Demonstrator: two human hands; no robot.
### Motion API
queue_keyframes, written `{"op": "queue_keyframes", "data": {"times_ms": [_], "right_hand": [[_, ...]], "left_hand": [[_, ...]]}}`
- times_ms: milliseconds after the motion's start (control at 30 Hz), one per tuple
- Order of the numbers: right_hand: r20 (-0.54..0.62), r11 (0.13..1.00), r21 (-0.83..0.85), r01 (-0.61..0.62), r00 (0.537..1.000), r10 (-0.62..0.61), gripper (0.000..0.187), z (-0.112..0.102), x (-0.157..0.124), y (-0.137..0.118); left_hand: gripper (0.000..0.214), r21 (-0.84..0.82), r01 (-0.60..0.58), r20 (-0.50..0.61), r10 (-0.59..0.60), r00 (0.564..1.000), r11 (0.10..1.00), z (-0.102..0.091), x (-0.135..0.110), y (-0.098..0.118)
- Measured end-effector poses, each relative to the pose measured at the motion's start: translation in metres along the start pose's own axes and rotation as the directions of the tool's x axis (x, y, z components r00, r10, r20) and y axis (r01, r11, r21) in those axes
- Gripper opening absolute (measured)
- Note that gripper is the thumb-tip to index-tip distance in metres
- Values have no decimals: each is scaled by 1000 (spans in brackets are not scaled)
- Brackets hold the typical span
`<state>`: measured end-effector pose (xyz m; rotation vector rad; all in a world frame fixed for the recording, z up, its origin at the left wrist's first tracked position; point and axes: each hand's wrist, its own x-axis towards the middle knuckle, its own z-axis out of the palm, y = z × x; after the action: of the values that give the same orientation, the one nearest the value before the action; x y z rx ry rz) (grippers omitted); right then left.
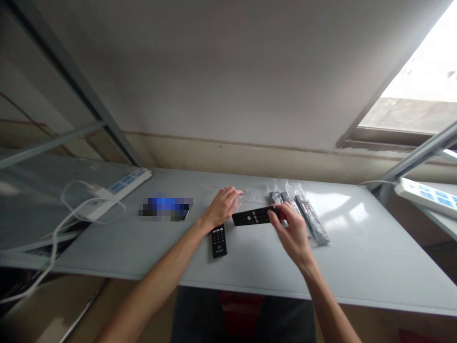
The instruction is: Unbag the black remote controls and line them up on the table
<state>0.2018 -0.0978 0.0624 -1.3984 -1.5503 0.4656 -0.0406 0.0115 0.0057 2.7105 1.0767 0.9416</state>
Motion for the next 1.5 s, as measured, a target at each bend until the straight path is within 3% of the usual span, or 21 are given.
{"op": "queue_keyframes", "data": {"times_ms": [67,133,200,300,400,533,667,867,1033,1333,1500], "right_hand": [[-60,999,52,-1,998,4,31,-5,30,3],[-116,968,238,-79,987,109,39,-1,56,9],[-113,857,485,-174,959,259,44,10,73,16],[-55,676,688,-263,910,411,50,27,81,30],[-24,615,732,-292,892,452,50,36,76,41],[-43,644,720,-258,910,412,36,37,70,48],[-122,691,683,-237,896,427,36,38,68,50],[-155,695,676,-245,874,460,37,42,64,59],[-175,690,682,-245,860,479,35,45,62,62],[-165,692,675,-256,862,479,31,47,59,54],[-220,706,638,-308,805,551,31,38,63,51]], "left_hand": [[28,-5,8,0,-8,1000,1000,0,0,-1],[31,-15,20,2,-20,1000,1000,0,0,-3],[34,-22,30,6,-30,1000,999,-1,0,-3],[37,-14,50,16,-49,999,999,-1,1,-3],[35,0,58,16,-58,998,998,-1,1,-2],[31,65,27,55,-31,998,997,-1,6,2],[32,125,17,101,-30,994,992,1,16,4],[21,179,3,50,-12,999,984,4,17,-2],[16,158,-14,0,14,1000,987,-3,11,-9],[19,99,-42,41,38,998,994,-6,9,-8],[23,121,-27,36,23,999,992,-11,11,-8]]}}
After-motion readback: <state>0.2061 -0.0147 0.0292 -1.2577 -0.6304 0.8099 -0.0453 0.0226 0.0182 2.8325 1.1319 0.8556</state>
